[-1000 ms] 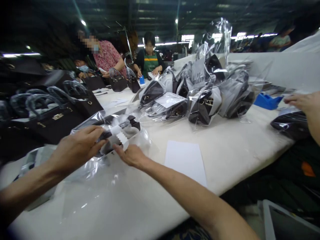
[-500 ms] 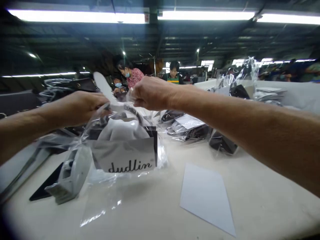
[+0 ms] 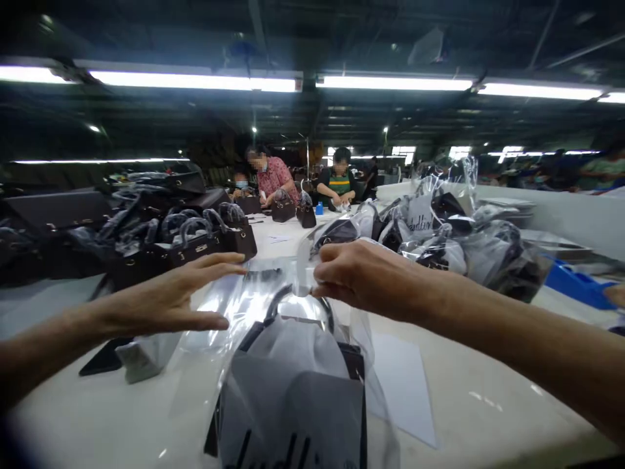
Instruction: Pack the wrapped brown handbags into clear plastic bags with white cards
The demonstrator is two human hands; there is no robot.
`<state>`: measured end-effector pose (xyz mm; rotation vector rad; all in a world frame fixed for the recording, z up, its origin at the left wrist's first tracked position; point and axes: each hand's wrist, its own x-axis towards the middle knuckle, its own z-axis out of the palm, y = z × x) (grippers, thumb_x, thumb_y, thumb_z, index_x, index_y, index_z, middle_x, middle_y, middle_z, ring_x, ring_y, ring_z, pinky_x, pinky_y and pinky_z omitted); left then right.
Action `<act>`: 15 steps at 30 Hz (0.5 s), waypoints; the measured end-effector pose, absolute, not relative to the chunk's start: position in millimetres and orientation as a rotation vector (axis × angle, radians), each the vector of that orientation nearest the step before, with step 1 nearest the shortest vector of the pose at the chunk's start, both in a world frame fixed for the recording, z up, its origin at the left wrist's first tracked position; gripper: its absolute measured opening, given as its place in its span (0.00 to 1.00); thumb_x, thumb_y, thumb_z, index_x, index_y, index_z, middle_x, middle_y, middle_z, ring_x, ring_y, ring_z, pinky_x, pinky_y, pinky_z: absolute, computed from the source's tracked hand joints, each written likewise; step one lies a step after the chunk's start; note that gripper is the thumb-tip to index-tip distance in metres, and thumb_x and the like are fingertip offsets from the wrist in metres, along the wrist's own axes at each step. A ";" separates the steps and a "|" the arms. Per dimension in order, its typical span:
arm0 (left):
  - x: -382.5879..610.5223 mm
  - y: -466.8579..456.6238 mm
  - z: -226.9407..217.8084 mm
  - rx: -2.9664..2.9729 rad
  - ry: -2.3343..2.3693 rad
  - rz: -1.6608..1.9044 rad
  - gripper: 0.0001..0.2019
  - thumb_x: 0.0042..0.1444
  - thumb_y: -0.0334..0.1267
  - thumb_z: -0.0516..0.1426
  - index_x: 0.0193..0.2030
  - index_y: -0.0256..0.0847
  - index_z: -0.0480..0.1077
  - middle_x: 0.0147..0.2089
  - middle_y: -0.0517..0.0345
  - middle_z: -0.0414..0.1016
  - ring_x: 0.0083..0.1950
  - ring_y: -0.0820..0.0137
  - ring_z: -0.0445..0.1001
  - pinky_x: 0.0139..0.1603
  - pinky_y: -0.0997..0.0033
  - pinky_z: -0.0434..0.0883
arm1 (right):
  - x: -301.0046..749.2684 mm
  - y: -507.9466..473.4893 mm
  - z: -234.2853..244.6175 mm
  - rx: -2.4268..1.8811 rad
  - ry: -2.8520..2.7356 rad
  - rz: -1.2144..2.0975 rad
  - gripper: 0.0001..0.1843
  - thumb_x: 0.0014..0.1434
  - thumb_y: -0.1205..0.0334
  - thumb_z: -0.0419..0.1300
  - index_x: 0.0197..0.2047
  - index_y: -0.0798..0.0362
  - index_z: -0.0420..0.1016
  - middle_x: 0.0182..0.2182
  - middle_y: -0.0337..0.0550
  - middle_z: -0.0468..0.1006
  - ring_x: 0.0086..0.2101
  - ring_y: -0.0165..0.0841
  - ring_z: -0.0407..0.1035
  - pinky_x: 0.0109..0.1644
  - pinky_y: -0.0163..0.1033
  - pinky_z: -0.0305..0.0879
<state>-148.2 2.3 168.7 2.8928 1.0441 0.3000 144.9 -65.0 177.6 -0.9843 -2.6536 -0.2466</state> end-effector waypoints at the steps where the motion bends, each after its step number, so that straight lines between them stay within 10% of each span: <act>1: -147.3 3.7 163.4 2.894 1.070 0.342 0.38 0.42 0.59 0.58 0.60 0.49 0.53 0.66 0.50 0.47 0.64 0.57 0.51 0.59 0.55 0.57 | 143.0 -75.6 181.7 -0.972 -2.664 -0.268 0.18 0.61 0.57 0.50 0.25 0.57 0.70 0.25 0.38 0.64 0.22 0.20 0.58 0.26 0.29 0.53; 5: -137.8 22.2 143.4 2.699 1.034 0.451 0.39 0.42 0.55 0.60 0.61 0.47 0.52 0.68 0.47 0.34 0.66 0.55 0.44 0.58 0.56 0.59 | 138.7 -110.3 196.0 -0.997 -2.611 -0.326 0.11 0.58 0.57 0.53 0.37 0.54 0.73 0.38 0.43 0.69 0.26 0.24 0.64 0.29 0.30 0.58; 9: -125.0 32.9 129.7 2.425 0.877 0.289 0.15 0.53 0.50 0.53 0.32 0.39 0.69 0.50 0.49 0.69 0.44 0.64 0.71 0.40 0.68 0.70 | 159.4 -113.7 189.6 -1.420 -2.368 -0.020 0.46 0.42 0.51 0.67 0.61 0.54 0.53 0.43 0.50 0.72 0.34 0.34 0.69 0.36 0.36 0.64; 12: -116.0 27.5 139.1 2.382 0.865 0.381 0.15 0.55 0.49 0.51 0.27 0.39 0.66 0.25 0.62 0.66 0.26 0.74 0.64 0.27 0.76 0.64 | 189.2 -103.8 181.9 -1.863 -2.419 0.472 0.40 0.44 0.47 0.63 0.55 0.61 0.63 0.22 0.41 0.73 0.21 0.30 0.66 0.25 0.32 0.59; 15: -97.8 17.9 166.9 2.525 0.825 0.678 0.16 0.50 0.49 0.55 0.22 0.38 0.66 0.20 0.66 0.61 0.24 0.76 0.59 0.23 0.79 0.59 | 217.5 -103.1 190.4 -1.957 -2.481 0.606 0.20 0.49 0.49 0.59 0.37 0.57 0.75 0.19 0.37 0.71 0.20 0.26 0.63 0.23 0.29 0.55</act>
